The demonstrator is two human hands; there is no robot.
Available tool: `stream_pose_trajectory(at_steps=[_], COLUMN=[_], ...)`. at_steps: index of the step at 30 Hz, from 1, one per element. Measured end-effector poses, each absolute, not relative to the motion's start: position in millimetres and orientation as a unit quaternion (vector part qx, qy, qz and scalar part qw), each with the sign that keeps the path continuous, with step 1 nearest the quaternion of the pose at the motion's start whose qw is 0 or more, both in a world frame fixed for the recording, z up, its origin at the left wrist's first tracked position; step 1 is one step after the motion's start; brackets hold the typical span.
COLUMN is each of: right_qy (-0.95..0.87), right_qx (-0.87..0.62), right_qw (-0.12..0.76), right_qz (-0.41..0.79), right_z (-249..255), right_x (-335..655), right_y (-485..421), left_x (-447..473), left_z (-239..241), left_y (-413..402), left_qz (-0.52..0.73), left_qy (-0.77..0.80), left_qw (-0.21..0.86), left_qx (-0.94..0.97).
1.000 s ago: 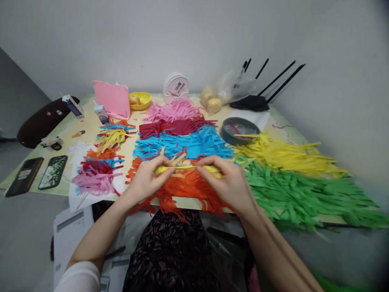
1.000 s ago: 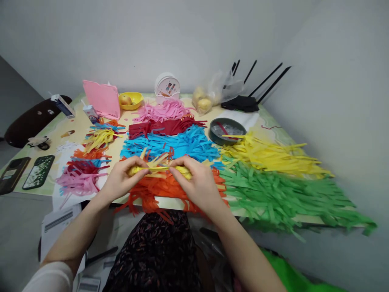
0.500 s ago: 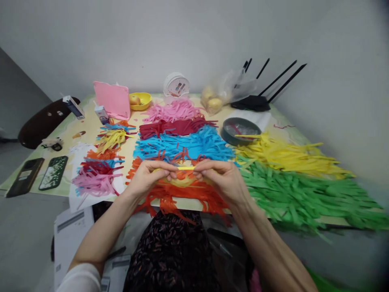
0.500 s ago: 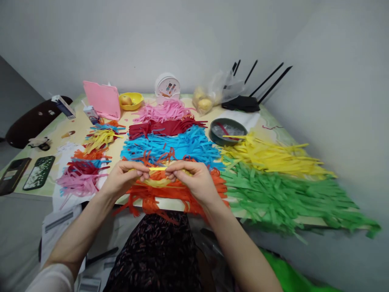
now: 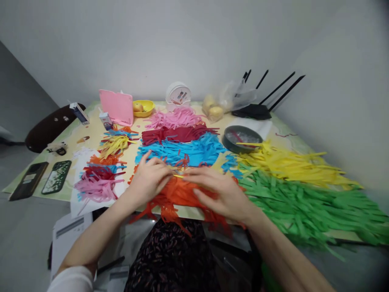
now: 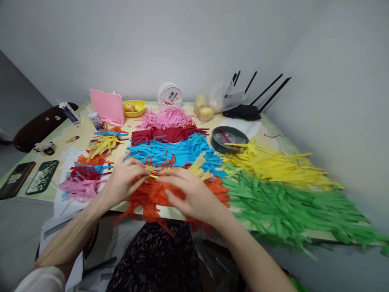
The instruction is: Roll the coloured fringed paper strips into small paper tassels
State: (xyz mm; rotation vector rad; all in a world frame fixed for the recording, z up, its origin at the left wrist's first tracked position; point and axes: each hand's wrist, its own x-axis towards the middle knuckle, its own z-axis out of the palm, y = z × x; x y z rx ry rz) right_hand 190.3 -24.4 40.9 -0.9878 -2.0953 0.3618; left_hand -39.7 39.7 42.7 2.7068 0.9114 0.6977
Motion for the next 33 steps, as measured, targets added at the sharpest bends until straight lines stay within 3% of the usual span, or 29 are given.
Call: stream_pose_trajectory(at_steps=[3, 8, 14, 16, 20, 23, 26, 30, 33], right_qy=[-0.756, -0.674, -0.551, -0.523, -0.514, -0.526, -0.536, -0.648, -0.685], right_qx=[-0.472, -0.392, -0.385, -0.375, -0.367, -0.377, -0.394, -0.444, -0.594], right_qw=[0.369, 0.328, 0.442, 0.491, 0.569, 0.587, 0.592, 0.541, 0.405], right_qz=[0.264, 0.533, 0.595, 0.588, 0.527, 0.487, 0.454, 0.298, 0.120], right_z=[40, 25, 12, 15, 25, 32, 34, 31, 29], right_x=[191, 181, 158, 151, 146, 148, 151, 175, 234], right_y=[-7, 17, 14, 14, 23, 30, 34, 55, 92], left_x=[-41, -48, -47, -37, -12, 1, 11, 17, 12], left_z=[32, 21, 9, 8, 16, 23, 27, 29, 30], left_y=[42, 47, 50, 49, 49, 52, 61, 81, 97], left_qz=[0.271, 0.364, 0.423, 0.468, 0.530, 0.518, 0.512, 0.542, 0.584], left_qy=[0.293, 0.230, 0.297, 0.330, 0.374, 0.366, 0.355, 0.371, 0.391], left_qw=[0.012, 0.071, 0.067, 0.100, 0.280, 0.400, 0.453, 0.444, 0.418], left_qx=[0.917, 0.900, 0.853, 0.814, 0.708, 0.661, 0.638, 0.609, 0.576])
